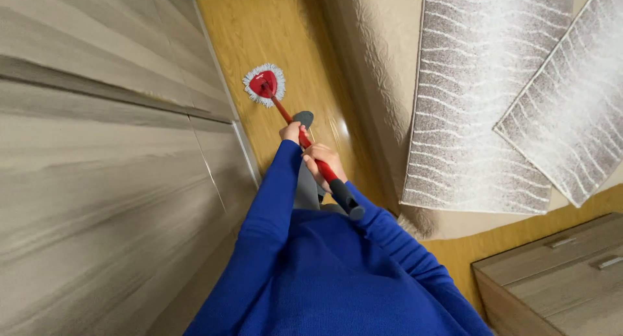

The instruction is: Mopping the wooden floor in a bedroom using a spin mop

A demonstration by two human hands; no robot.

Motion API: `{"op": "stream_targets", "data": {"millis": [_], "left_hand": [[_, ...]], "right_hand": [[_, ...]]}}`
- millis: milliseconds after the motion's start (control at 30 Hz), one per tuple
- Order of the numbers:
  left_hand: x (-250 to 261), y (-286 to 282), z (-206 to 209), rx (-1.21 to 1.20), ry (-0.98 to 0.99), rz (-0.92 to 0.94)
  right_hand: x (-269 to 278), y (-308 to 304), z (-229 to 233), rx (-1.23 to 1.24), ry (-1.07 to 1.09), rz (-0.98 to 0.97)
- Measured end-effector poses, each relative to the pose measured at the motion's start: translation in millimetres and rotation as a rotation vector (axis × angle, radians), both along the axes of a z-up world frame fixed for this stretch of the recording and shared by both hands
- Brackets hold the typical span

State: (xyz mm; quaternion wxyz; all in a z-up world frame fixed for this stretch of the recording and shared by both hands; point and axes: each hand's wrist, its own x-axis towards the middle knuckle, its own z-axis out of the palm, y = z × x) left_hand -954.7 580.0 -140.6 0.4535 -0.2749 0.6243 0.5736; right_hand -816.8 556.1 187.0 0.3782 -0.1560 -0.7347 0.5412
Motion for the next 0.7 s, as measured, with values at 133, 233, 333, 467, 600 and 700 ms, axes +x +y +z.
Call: {"op": "stream_targets", "data": {"millis": [133,233,333,467,600,700], "left_hand": [[20,-19,46,0.121,-0.069,-0.075],[22,-16,-8,0.134,-0.035,-0.069],[12,-16,8,0.114,0.020,-0.095],[-9,3,-10,0.121,0.129,-0.056],[-45,31,-19,0.038,0.153,-0.109],[-89,59,-39,-0.005,0.148,-0.131]], "right_hand": [[0,-13,6,-0.008,-0.014,-0.030],[0,-14,-7,0.023,-0.023,-0.018],[-3,-11,-6,0.001,-0.040,-0.027],[-17,3,-33,0.017,-0.051,0.038],[-49,31,-35,-0.013,-0.087,0.034],[-89,55,-37,-0.036,-0.095,0.044]]}}
